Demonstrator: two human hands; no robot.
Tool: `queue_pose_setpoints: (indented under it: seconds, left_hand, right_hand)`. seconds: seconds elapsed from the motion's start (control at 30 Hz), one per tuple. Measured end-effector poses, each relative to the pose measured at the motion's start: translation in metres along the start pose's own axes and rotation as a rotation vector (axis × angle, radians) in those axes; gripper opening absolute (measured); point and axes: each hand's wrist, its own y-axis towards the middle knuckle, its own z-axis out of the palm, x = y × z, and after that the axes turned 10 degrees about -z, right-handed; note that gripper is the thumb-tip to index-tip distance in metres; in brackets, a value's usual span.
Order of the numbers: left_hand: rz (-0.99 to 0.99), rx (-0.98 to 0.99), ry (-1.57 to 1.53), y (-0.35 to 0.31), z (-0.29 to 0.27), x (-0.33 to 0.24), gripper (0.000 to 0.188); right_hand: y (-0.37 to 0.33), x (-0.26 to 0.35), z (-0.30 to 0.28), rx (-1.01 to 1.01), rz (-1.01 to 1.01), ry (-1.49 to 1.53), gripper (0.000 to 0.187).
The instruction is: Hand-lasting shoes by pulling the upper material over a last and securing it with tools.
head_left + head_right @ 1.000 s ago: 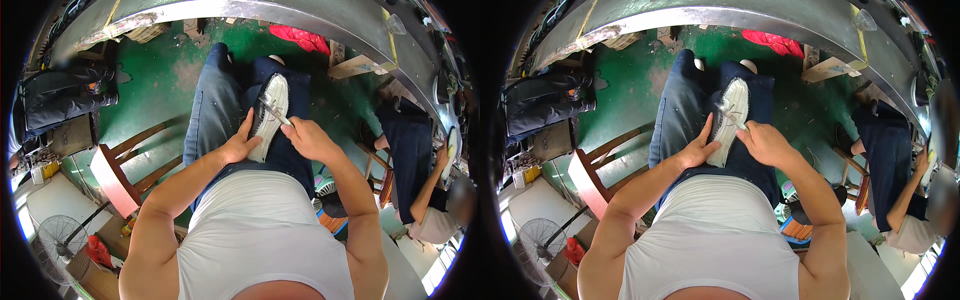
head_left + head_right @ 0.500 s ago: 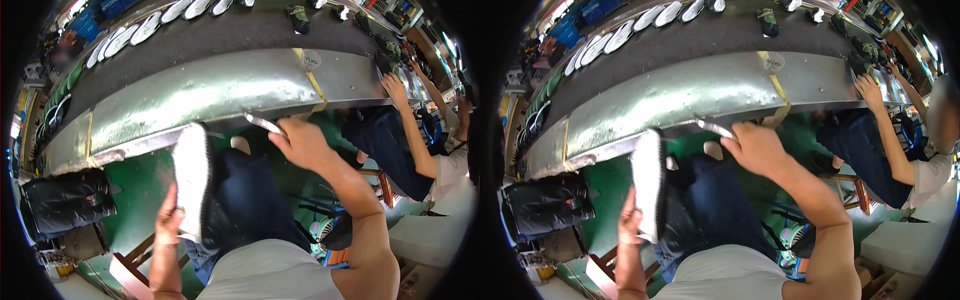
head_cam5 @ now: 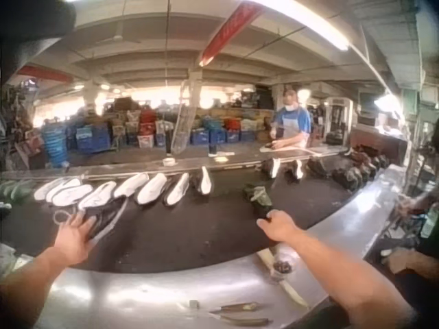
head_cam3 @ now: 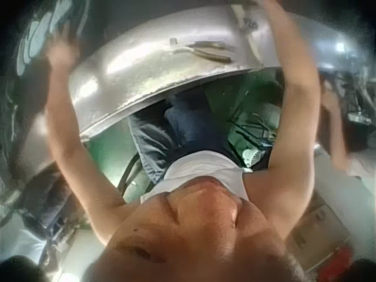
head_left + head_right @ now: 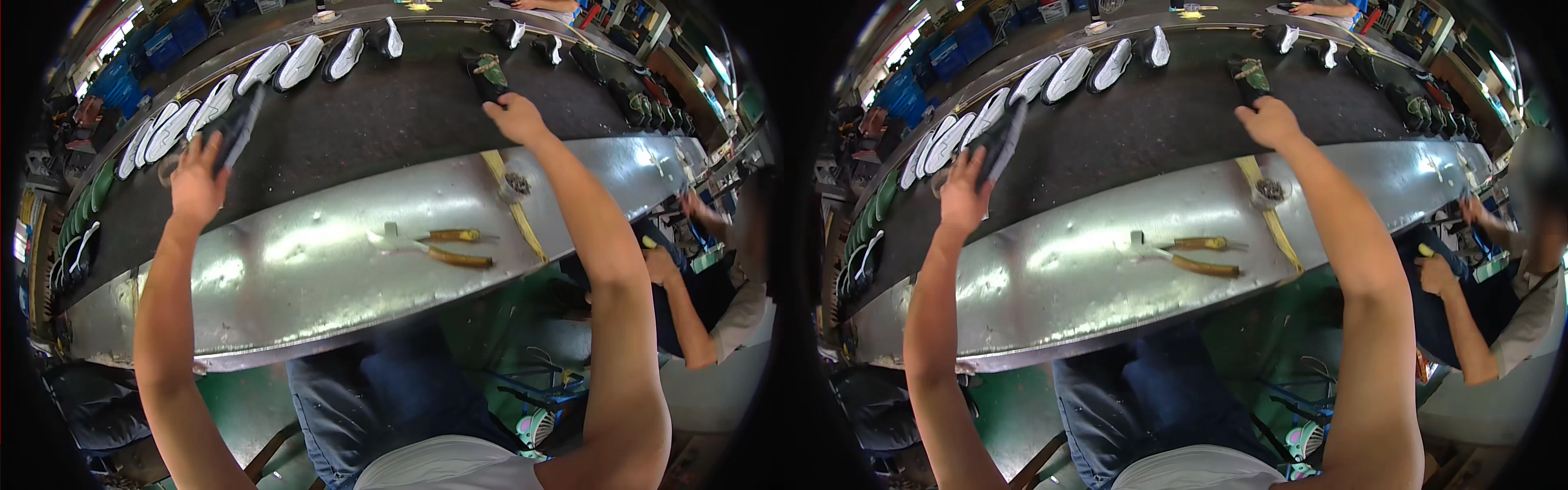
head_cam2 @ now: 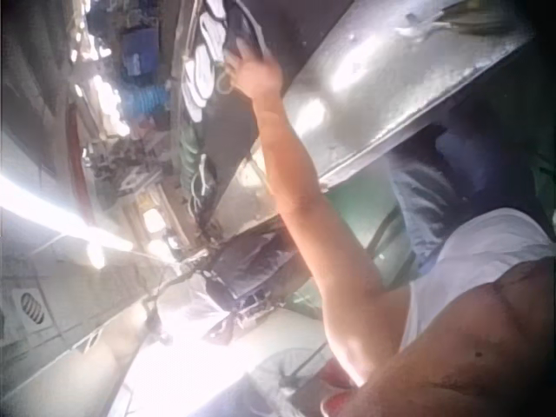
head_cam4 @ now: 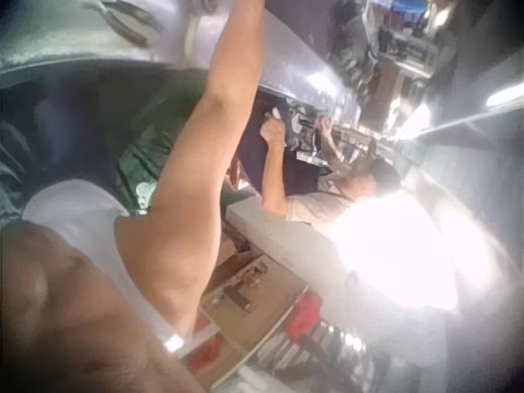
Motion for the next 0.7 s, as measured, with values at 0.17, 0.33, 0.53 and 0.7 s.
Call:
queue_pose_setpoints:
  seconds: [0.17, 0.33, 0.53, 0.7]
  left_hand:
    - [0.266, 0.215, -0.025, -0.015, 0.045, -0.005, 0.053]
    - [0.222, 0.22, -0.299, -0.025, 0.029, 0.004, 0.038]
    - [0.138, 0.202, -0.552, -0.081, -0.002, -0.022, 0.044]
    - [0.281, 0.116, -0.725, -0.099, -0.076, -0.078, 0.065]
  right_hand:
    - [0.087, -0.088, 0.032, -0.051, 0.351, -0.059, 0.08]
    - [0.131, -0.115, 0.048, -0.092, 0.274, -0.232, 0.087]
    - [0.092, -0.038, 0.027, -0.082, 0.35, 0.346, 0.062]
    - [0.0, 0.065, -0.033, 0.211, 0.057, 0.747, 0.044]
